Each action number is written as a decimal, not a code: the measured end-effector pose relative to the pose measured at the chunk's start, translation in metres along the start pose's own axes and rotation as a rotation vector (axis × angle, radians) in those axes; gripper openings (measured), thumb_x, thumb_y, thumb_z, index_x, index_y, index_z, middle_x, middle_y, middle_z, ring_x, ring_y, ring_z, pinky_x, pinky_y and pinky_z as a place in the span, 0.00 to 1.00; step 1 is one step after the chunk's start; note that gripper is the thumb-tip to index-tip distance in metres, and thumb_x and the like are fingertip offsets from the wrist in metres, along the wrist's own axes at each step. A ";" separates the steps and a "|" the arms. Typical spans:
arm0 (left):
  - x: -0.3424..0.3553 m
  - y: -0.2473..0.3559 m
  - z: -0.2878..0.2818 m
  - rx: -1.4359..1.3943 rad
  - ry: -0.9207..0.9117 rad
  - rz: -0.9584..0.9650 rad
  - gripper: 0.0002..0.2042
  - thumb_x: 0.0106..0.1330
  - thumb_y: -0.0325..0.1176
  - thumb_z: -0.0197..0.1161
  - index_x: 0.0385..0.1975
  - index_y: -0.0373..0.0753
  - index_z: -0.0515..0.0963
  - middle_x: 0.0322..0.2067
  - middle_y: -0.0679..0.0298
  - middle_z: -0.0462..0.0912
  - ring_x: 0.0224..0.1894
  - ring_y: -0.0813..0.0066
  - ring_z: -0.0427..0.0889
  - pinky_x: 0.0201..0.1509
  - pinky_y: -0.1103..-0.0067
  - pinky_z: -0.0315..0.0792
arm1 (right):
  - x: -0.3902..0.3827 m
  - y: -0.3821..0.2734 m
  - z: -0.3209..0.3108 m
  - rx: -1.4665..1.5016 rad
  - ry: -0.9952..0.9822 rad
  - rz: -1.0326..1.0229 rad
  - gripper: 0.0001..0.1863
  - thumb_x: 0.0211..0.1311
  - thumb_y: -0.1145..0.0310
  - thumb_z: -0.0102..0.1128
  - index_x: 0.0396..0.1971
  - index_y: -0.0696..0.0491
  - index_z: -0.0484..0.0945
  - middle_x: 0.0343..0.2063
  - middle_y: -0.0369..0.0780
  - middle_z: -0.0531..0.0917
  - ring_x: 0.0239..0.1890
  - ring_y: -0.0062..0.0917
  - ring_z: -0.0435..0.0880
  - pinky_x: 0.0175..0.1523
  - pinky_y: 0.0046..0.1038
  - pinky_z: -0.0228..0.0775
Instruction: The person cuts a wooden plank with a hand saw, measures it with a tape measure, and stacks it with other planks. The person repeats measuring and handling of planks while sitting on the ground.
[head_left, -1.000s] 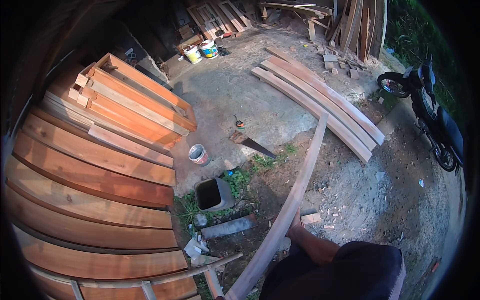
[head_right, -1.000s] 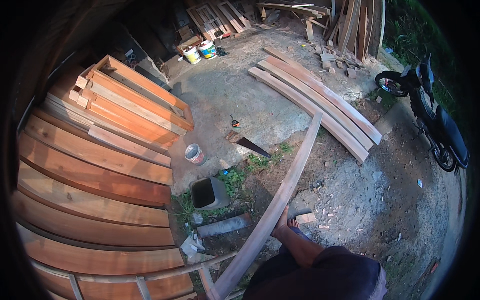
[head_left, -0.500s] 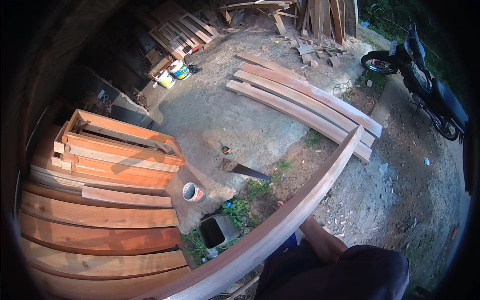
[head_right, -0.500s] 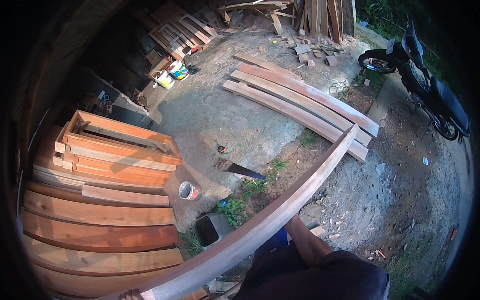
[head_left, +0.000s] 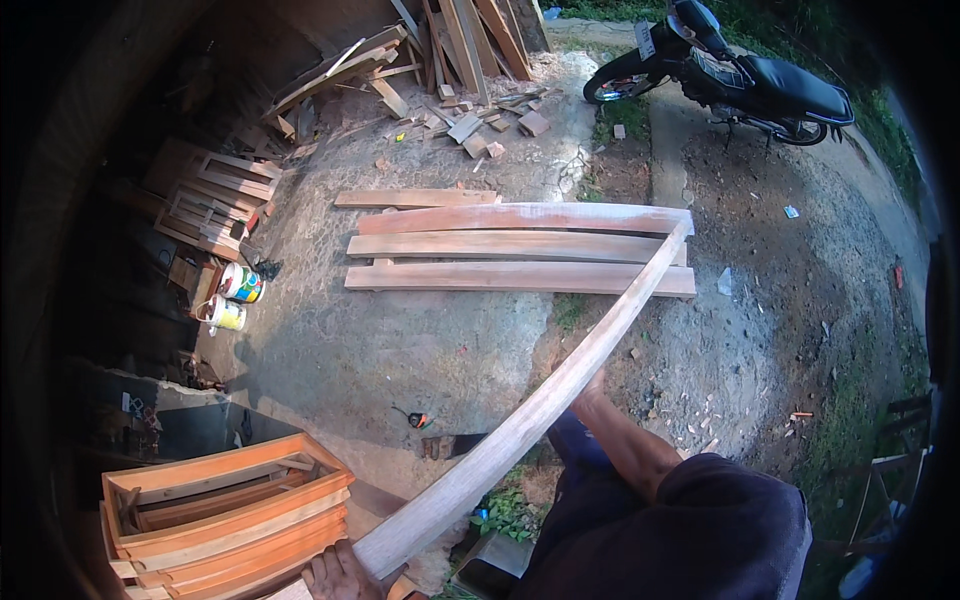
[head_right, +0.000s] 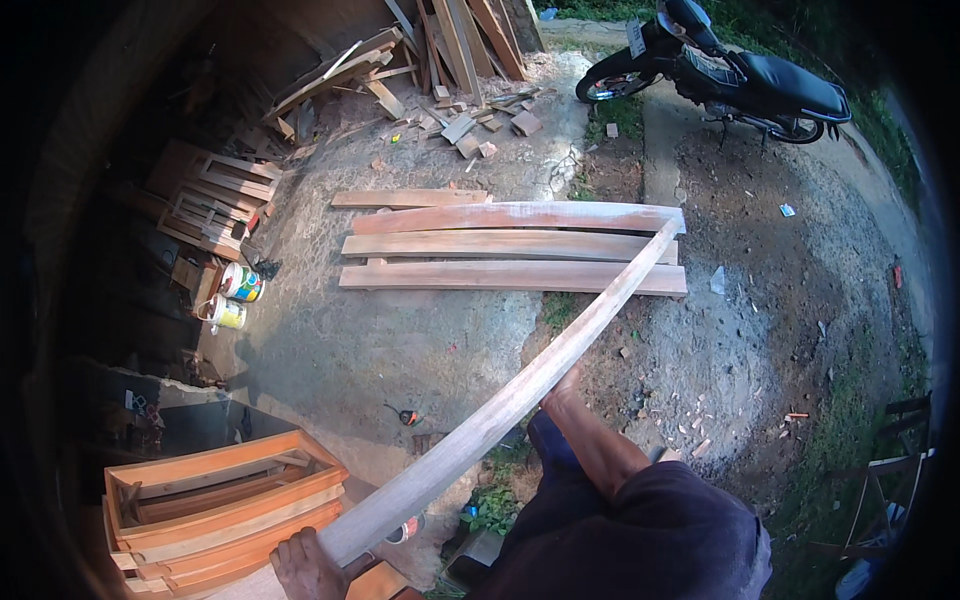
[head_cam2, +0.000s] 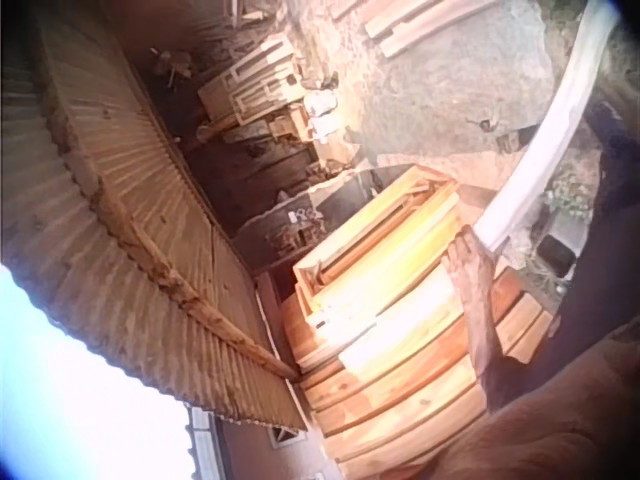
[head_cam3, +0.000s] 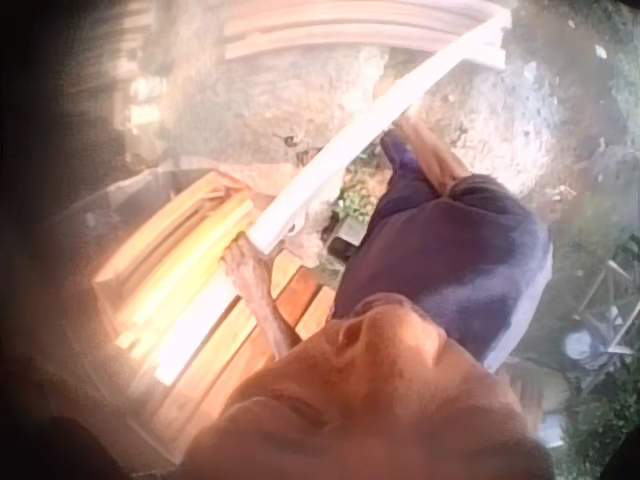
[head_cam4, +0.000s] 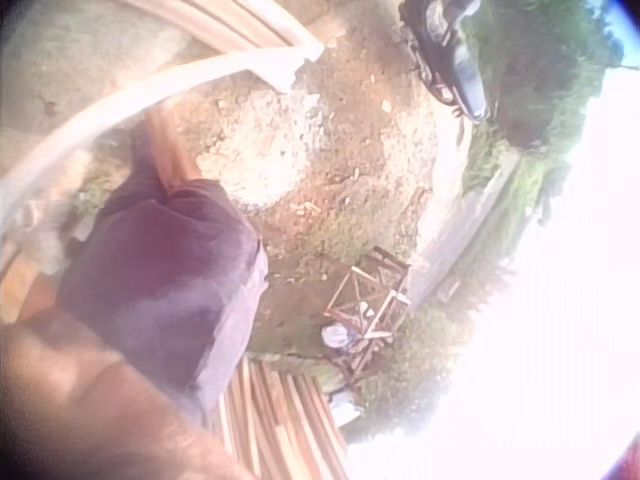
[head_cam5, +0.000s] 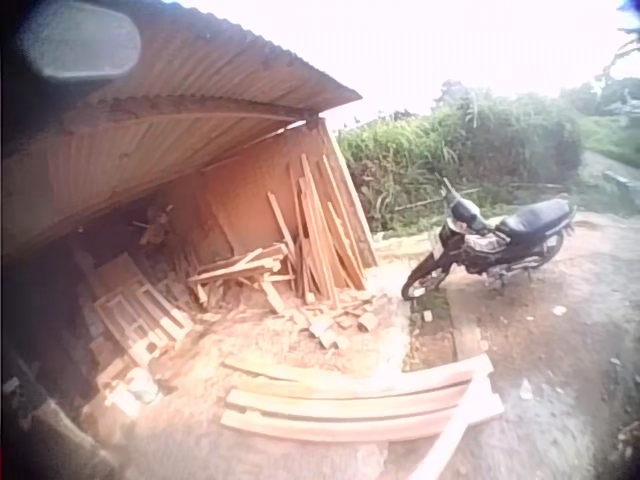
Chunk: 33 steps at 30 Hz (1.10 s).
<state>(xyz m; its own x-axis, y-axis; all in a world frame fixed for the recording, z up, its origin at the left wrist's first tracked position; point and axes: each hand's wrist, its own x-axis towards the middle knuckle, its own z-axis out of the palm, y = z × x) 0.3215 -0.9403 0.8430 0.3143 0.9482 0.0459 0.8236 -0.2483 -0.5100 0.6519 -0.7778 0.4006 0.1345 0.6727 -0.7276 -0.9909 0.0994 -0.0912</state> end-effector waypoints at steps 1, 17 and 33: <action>0.023 -0.011 0.002 0.021 0.024 0.032 0.15 0.57 0.35 0.69 0.43 0.37 0.78 0.33 0.56 0.79 0.39 0.56 0.79 0.46 0.62 0.72 | 0.013 0.004 0.010 0.013 -0.004 -0.022 0.54 0.58 0.17 0.35 0.67 0.51 0.67 0.58 0.50 0.76 0.58 0.52 0.74 0.63 0.64 0.65; 0.415 -0.197 0.155 -0.121 -0.134 0.304 0.39 0.44 0.62 0.77 0.50 0.36 0.79 0.41 0.57 0.82 0.46 0.57 0.80 0.53 0.63 0.71 | 0.184 0.110 0.205 0.099 0.271 -0.168 0.55 0.63 0.19 0.23 0.71 0.51 0.64 0.67 0.49 0.70 0.69 0.49 0.67 0.72 0.58 0.59; 0.644 -0.444 0.304 0.054 -0.123 0.626 0.39 0.46 0.49 0.80 0.59 0.37 0.75 0.54 0.53 0.80 0.58 0.52 0.75 0.68 0.55 0.62 | 0.304 0.300 0.365 0.434 0.114 -0.377 0.24 0.71 0.48 0.45 0.35 0.54 0.80 0.23 0.44 0.84 0.24 0.38 0.86 0.29 0.43 0.83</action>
<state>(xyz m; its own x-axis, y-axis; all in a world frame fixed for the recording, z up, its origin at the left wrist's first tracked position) 0.0148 -0.1590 0.8382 0.6690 0.6437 -0.3717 0.4755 -0.7550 -0.4515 0.3991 -0.2759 0.3999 0.4506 0.4519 -0.7699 -0.7768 0.6235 -0.0887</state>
